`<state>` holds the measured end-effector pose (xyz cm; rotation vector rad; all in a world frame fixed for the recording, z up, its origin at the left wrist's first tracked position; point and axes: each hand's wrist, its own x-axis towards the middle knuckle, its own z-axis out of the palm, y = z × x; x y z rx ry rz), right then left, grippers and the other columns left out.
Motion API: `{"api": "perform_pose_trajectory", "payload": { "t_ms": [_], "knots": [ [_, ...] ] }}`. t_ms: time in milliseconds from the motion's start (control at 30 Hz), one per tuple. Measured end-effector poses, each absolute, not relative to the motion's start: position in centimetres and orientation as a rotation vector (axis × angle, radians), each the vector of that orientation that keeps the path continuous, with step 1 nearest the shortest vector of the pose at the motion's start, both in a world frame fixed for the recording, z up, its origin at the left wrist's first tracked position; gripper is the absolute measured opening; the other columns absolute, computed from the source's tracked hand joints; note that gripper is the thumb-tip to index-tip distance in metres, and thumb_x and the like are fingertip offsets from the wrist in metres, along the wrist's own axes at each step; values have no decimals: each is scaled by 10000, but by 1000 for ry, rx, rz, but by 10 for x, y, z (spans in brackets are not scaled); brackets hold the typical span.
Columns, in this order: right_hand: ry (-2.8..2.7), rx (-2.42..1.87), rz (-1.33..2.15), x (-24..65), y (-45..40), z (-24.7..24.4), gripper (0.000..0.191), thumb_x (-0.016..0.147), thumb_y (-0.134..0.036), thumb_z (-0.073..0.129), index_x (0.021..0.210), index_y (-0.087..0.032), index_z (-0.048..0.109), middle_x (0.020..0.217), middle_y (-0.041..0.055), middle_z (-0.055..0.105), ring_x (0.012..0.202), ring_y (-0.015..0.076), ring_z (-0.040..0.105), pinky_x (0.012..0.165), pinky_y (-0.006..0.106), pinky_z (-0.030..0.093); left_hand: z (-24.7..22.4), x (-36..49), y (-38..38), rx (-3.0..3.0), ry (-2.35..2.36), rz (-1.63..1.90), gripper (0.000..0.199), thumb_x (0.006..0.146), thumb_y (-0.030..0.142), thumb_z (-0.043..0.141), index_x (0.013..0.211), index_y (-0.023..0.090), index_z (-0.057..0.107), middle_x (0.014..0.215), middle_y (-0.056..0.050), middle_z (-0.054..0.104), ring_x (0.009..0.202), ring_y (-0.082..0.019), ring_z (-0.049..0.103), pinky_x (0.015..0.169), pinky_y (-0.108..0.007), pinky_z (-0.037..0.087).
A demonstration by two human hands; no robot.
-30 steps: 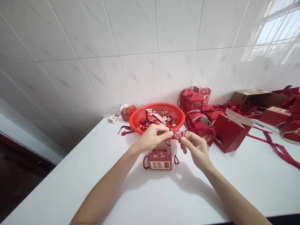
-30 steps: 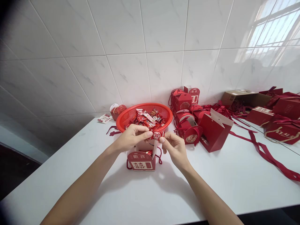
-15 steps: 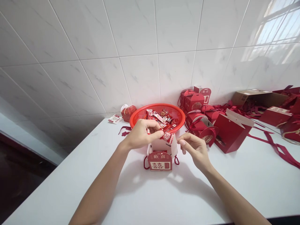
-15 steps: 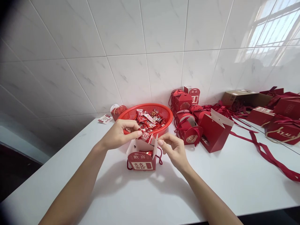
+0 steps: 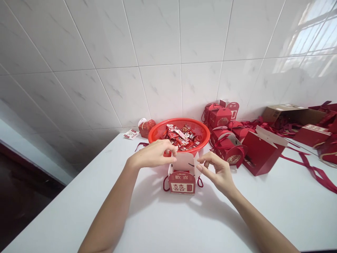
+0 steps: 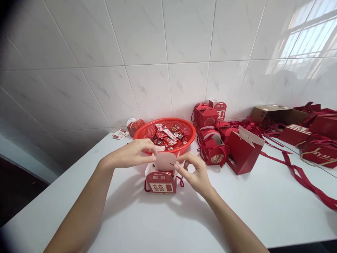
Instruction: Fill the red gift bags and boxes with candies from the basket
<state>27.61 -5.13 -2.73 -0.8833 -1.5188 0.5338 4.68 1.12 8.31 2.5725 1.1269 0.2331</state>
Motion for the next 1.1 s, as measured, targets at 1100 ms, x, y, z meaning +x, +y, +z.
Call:
{"api": "perform_pose_trajectory", "payload": {
  "t_ms": [1100],
  "knots": [
    [-1860,-852,206,271,-51,-35,123,884,-297,657,793,-219,630,738,34,630,683,186,553,640,320,456,54,83,2,2547,1050,37,165,843,351,590,832,192,631,825,-39,646,822,-228,568,648,-288,358]
  ]
}}
